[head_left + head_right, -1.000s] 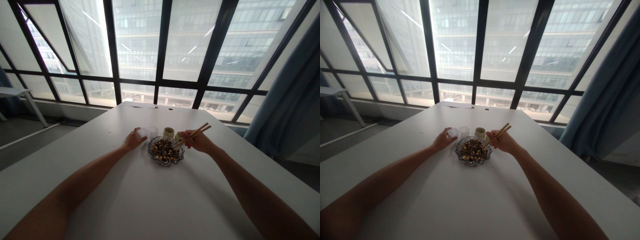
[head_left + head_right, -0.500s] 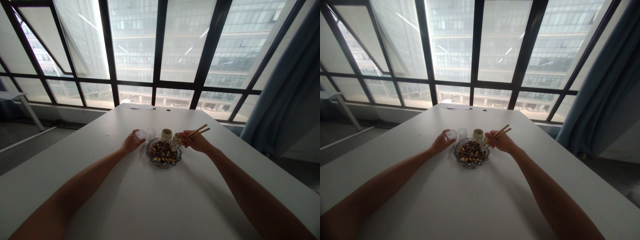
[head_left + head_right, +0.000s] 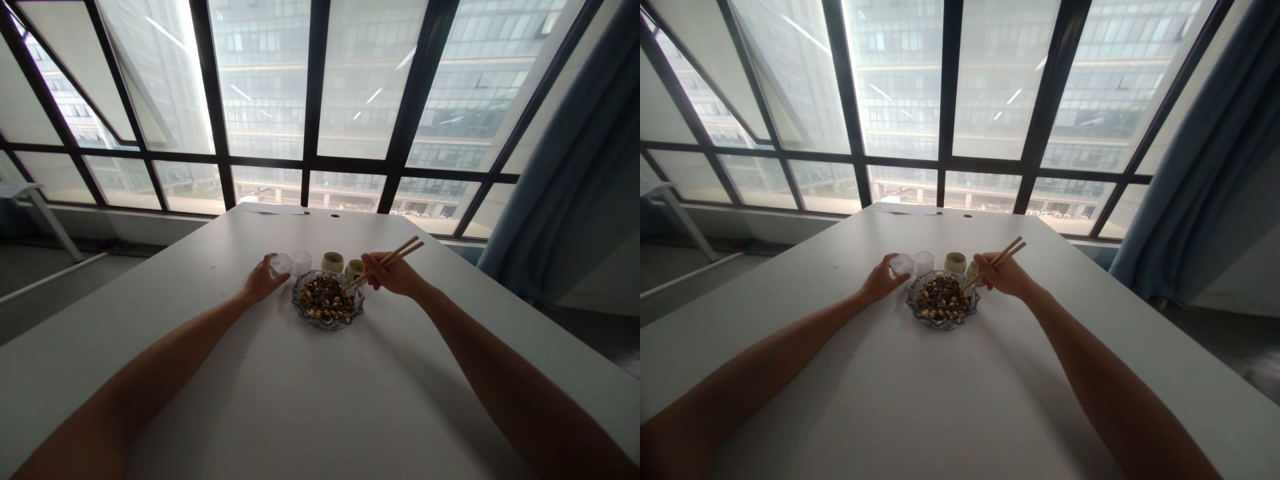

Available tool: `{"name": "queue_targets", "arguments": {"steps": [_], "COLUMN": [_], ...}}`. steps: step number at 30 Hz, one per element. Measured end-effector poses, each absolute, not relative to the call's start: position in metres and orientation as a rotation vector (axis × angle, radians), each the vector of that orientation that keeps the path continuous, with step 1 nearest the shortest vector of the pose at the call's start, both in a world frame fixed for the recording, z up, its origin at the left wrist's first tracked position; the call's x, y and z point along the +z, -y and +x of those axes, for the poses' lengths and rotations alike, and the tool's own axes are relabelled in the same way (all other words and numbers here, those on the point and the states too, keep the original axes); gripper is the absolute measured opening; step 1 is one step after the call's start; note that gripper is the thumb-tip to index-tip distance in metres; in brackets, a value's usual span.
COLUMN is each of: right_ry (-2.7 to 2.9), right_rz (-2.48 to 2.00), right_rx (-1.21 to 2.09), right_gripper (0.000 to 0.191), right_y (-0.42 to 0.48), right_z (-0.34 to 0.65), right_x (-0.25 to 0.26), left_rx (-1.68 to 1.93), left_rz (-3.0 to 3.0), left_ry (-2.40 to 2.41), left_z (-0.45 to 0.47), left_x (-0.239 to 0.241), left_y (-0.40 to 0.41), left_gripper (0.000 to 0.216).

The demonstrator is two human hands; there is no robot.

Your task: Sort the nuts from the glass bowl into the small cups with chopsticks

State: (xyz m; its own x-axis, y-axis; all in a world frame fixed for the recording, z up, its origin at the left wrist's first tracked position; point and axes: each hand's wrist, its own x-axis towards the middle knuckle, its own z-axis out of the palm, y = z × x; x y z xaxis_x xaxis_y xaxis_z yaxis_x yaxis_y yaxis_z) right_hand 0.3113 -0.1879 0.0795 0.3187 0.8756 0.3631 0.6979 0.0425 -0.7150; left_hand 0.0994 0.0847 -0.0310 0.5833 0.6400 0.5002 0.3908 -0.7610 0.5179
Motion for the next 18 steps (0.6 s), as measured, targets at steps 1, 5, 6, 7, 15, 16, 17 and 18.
{"name": "queue_targets", "arguments": {"steps": [1,5,6,7,15,16,17,18], "right_ry": [1.403,1.220,1.143,1.048,0.674,0.745,0.832,0.923], "right_rz": [-1.693,-1.613,-1.582,-1.549,-1.413,-1.430,-1.451,-1.472], "right_rx": [0.255,0.262,0.276,0.296,0.391,0.347,0.310,0.289], "right_gripper": [0.067,0.067,0.065,0.064,0.058,0.059,0.060,0.062], "right_y": [0.188,0.183,0.182,0.180,0.173,0.175,0.176,0.178], "right_z": [0.313,0.320,0.321,0.323,0.326,0.325,0.323,0.321], "right_x": [0.079,0.078,0.078,0.079,0.084,0.084,0.084,0.084], "left_rx": [1.001,1.132,1.172,1.210,1.298,1.279,1.257,1.233], "left_rz": [2.459,2.473,2.484,2.495,2.590,2.591,2.582,2.565], "left_ry": [-0.823,-0.708,-0.661,-0.611,-0.476,-0.544,-0.628,-0.715], "left_z": [0.100,0.102,0.101,0.101,0.097,0.097,0.097,0.097], "left_x": [-0.032,-0.037,-0.038,-0.038,-0.033,-0.033,-0.032,-0.031], "left_y": [-0.086,-0.090,-0.091,-0.091,-0.086,-0.085,-0.084,-0.084], "left_gripper": [0.071,0.069,0.067,0.066,0.058,0.059,0.061,0.063]}}
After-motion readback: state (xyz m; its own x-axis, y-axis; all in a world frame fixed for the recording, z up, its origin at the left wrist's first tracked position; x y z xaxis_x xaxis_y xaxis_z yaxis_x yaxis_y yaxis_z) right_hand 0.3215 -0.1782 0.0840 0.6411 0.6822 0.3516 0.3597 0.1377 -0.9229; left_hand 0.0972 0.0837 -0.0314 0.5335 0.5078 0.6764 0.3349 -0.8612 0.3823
